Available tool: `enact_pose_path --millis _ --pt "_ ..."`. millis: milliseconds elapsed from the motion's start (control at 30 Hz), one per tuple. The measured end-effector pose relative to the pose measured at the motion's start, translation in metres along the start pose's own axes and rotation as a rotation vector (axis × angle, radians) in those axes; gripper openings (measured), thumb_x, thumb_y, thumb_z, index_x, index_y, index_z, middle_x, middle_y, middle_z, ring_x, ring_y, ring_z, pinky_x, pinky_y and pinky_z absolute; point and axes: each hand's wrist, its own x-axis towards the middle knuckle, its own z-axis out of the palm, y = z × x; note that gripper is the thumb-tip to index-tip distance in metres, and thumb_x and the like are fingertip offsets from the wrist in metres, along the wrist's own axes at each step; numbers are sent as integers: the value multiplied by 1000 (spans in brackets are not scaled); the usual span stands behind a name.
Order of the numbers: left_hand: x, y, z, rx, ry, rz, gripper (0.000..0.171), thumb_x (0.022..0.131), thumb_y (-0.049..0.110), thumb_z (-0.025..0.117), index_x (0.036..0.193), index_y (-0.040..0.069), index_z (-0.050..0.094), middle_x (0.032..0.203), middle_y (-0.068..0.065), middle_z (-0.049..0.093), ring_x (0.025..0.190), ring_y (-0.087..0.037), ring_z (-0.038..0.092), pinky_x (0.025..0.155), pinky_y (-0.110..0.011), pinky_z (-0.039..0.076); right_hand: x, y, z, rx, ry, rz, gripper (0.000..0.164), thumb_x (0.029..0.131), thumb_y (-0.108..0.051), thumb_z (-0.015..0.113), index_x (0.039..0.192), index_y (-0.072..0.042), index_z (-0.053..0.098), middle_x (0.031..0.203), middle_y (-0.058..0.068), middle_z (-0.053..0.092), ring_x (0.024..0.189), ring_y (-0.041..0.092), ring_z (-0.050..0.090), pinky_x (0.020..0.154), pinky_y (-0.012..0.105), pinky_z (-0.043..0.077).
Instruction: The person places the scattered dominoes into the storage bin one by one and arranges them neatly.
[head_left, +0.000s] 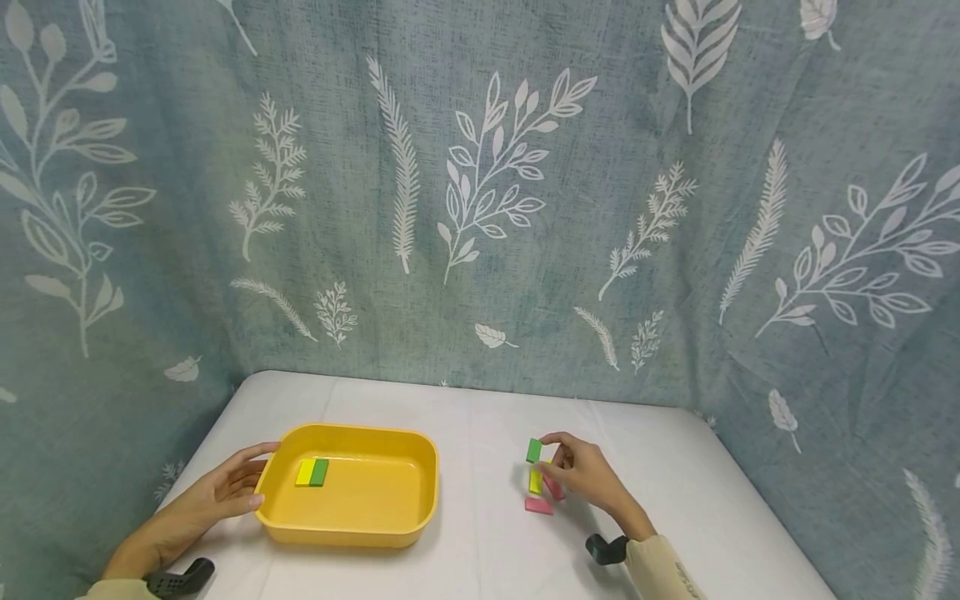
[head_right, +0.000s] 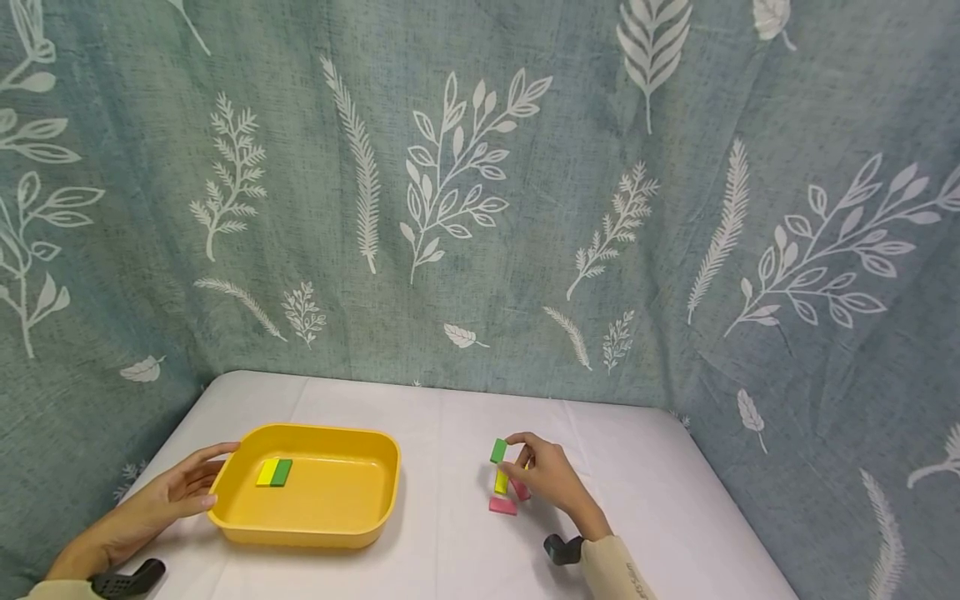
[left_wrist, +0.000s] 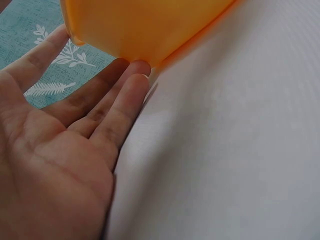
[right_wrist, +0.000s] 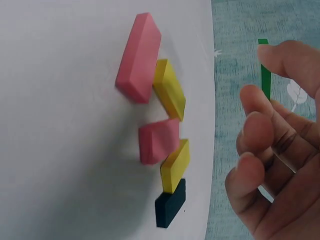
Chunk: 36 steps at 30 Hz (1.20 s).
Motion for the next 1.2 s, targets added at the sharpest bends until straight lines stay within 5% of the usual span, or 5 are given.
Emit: enact_pose_path --millis 233,1200 --pt "1 -1 0 -1 -1 5 73 103 21 63 163 16 22 160 -25 32 136 -34 45 100 -36 50 6 -8 3 -5 -17 -26 44 90 -32 81 127 -13 66 74 -7 64 54 9 49 52 24 40" --pt "2 -1 1 14 19 -1 75 102 22 65 163 13 23 158 -29 32 138 -42 42 105 -52 48 27 -47 22 1 -83 -206 43 93 -33 78 128 -11 65 77 -9 64 56 7 46 55 23 41"
